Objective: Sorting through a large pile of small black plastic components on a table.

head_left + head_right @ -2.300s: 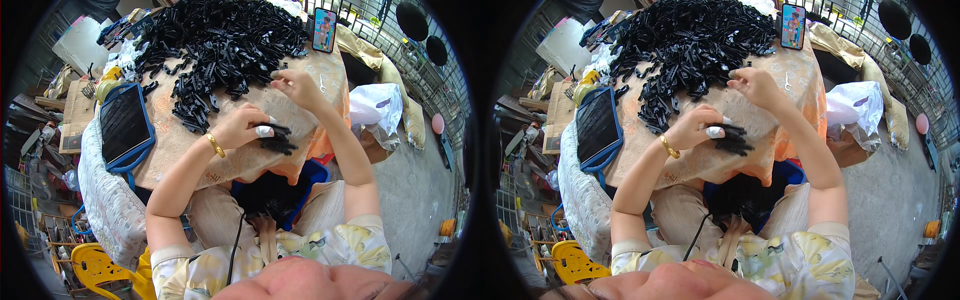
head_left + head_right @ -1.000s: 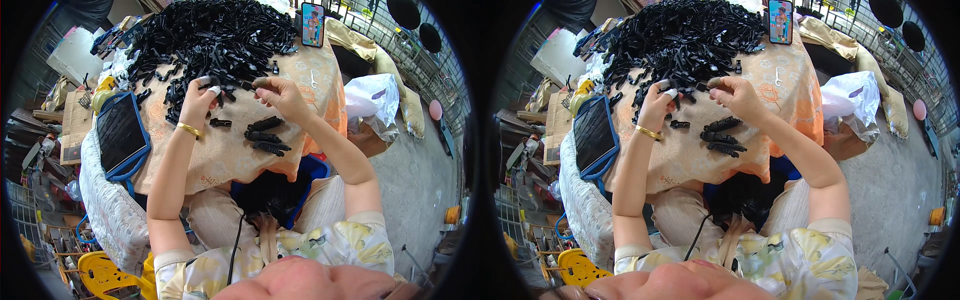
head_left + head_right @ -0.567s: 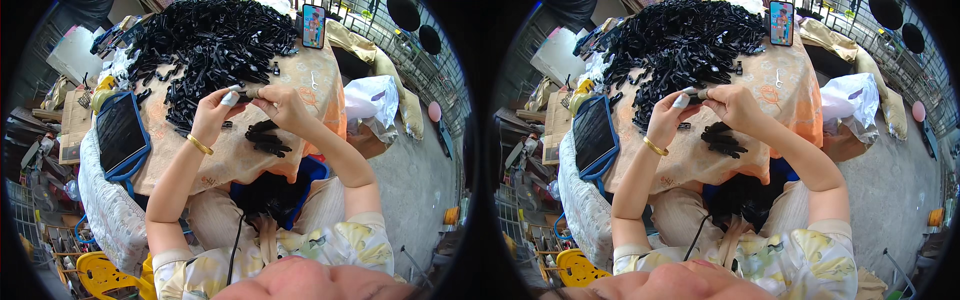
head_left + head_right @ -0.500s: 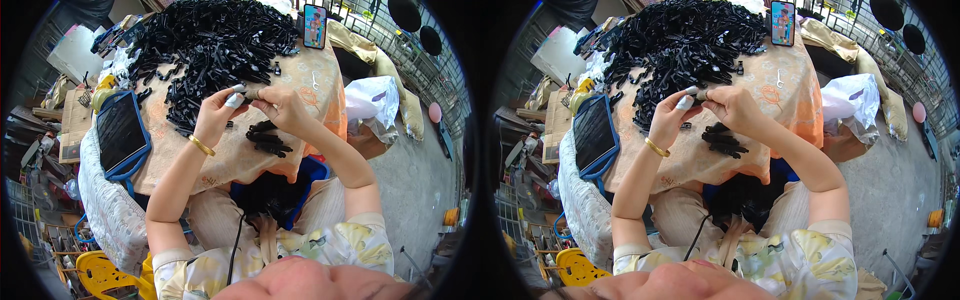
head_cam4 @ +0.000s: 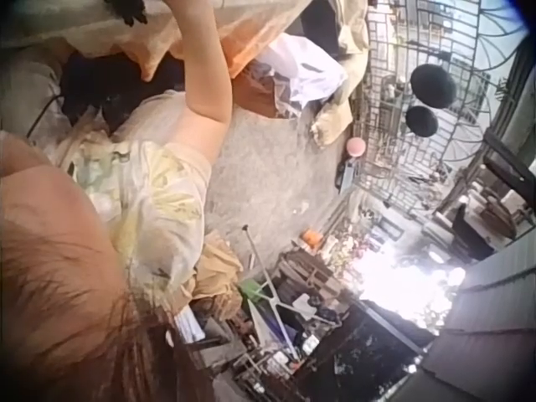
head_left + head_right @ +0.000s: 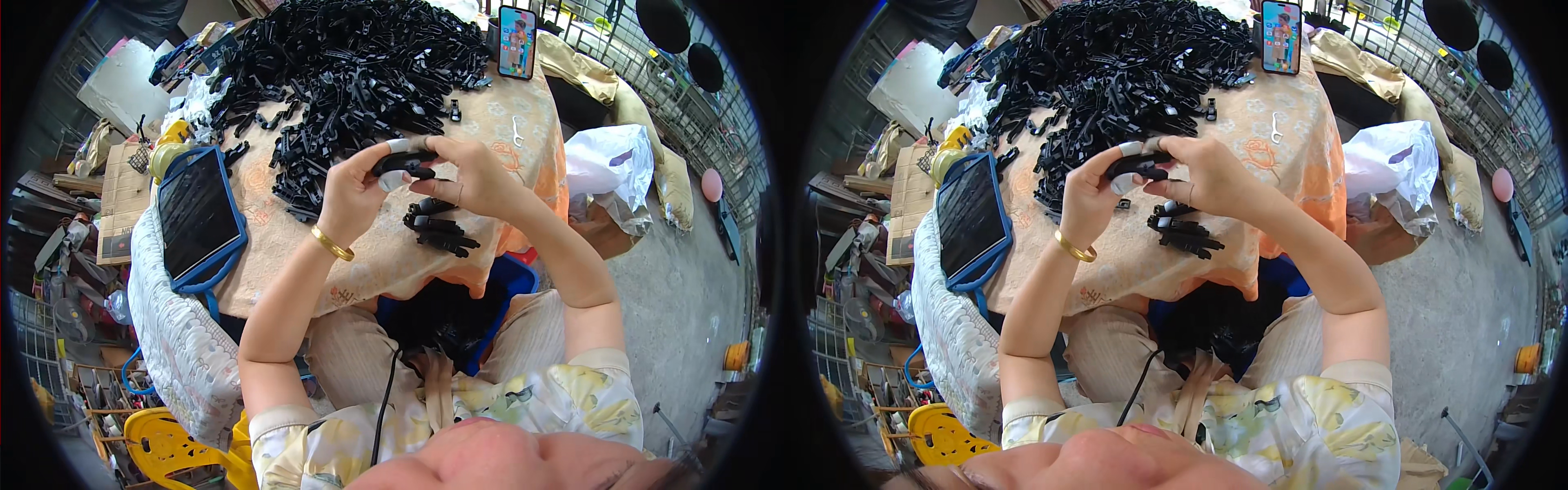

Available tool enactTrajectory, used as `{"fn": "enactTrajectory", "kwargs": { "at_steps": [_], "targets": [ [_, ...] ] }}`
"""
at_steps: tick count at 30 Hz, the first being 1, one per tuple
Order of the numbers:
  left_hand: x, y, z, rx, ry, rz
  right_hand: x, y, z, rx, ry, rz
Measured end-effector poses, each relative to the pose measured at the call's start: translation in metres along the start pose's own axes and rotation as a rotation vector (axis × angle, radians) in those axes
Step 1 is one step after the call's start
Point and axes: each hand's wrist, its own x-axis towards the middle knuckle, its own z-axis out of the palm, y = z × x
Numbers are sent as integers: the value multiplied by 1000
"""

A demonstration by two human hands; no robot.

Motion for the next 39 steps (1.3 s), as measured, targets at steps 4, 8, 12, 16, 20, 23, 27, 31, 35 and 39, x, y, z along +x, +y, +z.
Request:
{"fn": "enactTrajectory", "kwargs": {
  "at_steps": [4,8,12,16,20,23,27,31,35,39],
  "targets": [
    [-3,5,4,263,-6,131,-2,0,-10,84,-214,122],
    [-5,16,3,355,-16,176,-4,-5,-9,17,-196,97],
    [-7,14,2,378,0,255,-7,-6,-5,-27,-158,17],
    [-7,8,4,324,10,275,-10,-6,-5,-59,-149,53],
    [-3,9,1,147,-99,49,-13,4,-4,-44,-170,99],
    [4,4,-5,165,-238,-60,-17,11,-3,-100,-301,217],
    [21,-2,-25,398,-232,55,-21,27,-5,-182,-410,109],
    [31,-21,-60,840,-28,84,-9,21,-16,3,-691,109],
    [35,-35,-50,980,-208,281,8,9,-2,92,-935,474],
    [30,-38,-38,939,-243,217,15,0,43,-107,-455,166]
  ]
}}
